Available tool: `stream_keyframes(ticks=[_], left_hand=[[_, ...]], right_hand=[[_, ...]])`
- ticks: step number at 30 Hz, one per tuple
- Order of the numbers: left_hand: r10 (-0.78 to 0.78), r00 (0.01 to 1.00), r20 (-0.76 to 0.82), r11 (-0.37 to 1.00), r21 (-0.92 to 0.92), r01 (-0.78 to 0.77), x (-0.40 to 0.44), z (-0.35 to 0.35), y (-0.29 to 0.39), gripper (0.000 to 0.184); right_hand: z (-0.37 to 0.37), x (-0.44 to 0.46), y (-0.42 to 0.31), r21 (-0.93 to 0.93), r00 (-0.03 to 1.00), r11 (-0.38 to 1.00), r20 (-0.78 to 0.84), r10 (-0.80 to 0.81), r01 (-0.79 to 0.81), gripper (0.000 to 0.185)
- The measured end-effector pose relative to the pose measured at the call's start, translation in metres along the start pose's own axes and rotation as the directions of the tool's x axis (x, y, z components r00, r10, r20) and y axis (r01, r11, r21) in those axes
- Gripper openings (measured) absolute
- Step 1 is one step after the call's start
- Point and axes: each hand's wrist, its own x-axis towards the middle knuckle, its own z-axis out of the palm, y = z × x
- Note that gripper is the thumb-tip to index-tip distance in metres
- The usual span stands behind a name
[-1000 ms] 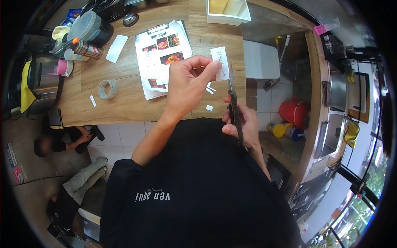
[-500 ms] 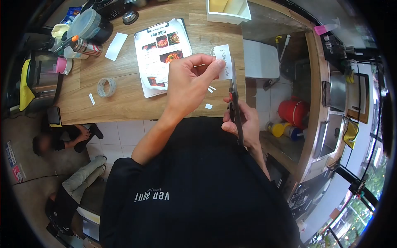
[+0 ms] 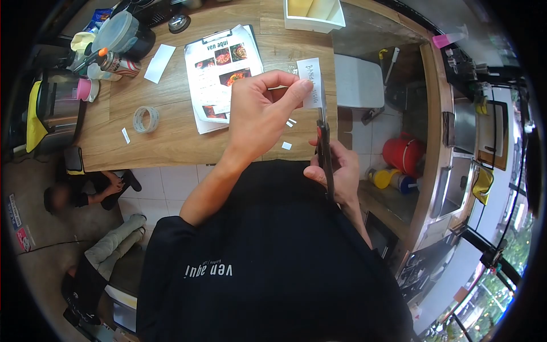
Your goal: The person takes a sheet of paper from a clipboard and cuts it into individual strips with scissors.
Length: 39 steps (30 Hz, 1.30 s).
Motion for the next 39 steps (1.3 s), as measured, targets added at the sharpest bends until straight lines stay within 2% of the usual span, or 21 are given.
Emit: stream_keyframes(ticks=[10,15,19,21,29,31,34,39], left_hand=[[0.013,1.000,0.014,1.000,0.008,-0.013,-0.002,0.004,0.007,0.020],[0.013,1.000,0.015,1.000,-0.019,-0.013,-0.003,0.007,0.009,0.019],[0.009,0.999,0.035,1.000,-0.026,-0.008,-0.004,0.006,0.009,0.018],[0.000,0.999,0.043,1.000,-0.016,0.000,-0.005,0.006,0.008,0.017],[0.073,0.994,0.076,0.997,-0.023,-0.072,-0.011,0.010,0.003,0.013],[0.051,0.996,0.074,0.998,0.043,-0.054,-0.011,0.007,0.004,0.013],[0.042,0.997,0.065,0.999,0.016,-0.043,-0.012,0.009,0.005,0.013],[0.019,0.999,0.049,0.999,0.040,-0.021,-0.007,0.005,-0.010,0.013]], right_hand=[[0.000,-0.004,0.002,-0.054,0.999,0.998,-0.046,-0.028,0.026,0.062],[-0.001,-0.006,0.000,-0.077,0.993,0.993,-0.086,0.087,-0.094,0.057],[-0.002,-0.006,0.001,-0.059,0.993,0.994,-0.080,0.087,-0.091,0.057],[-0.002,-0.006,0.004,-0.011,0.996,0.998,-0.062,-0.068,0.067,0.058],[-0.004,-0.001,0.002,-0.014,0.994,0.996,-0.063,-0.085,0.084,0.061],[-0.003,-0.001,0.002,-0.011,0.993,0.995,-0.063,-0.097,0.097,0.061],[-0.002,0.000,0.001,-0.025,0.995,0.997,-0.065,-0.079,0.078,0.061],[0.001,0.003,0.008,-0.005,0.986,0.990,-0.085,0.141,-0.142,0.059]])
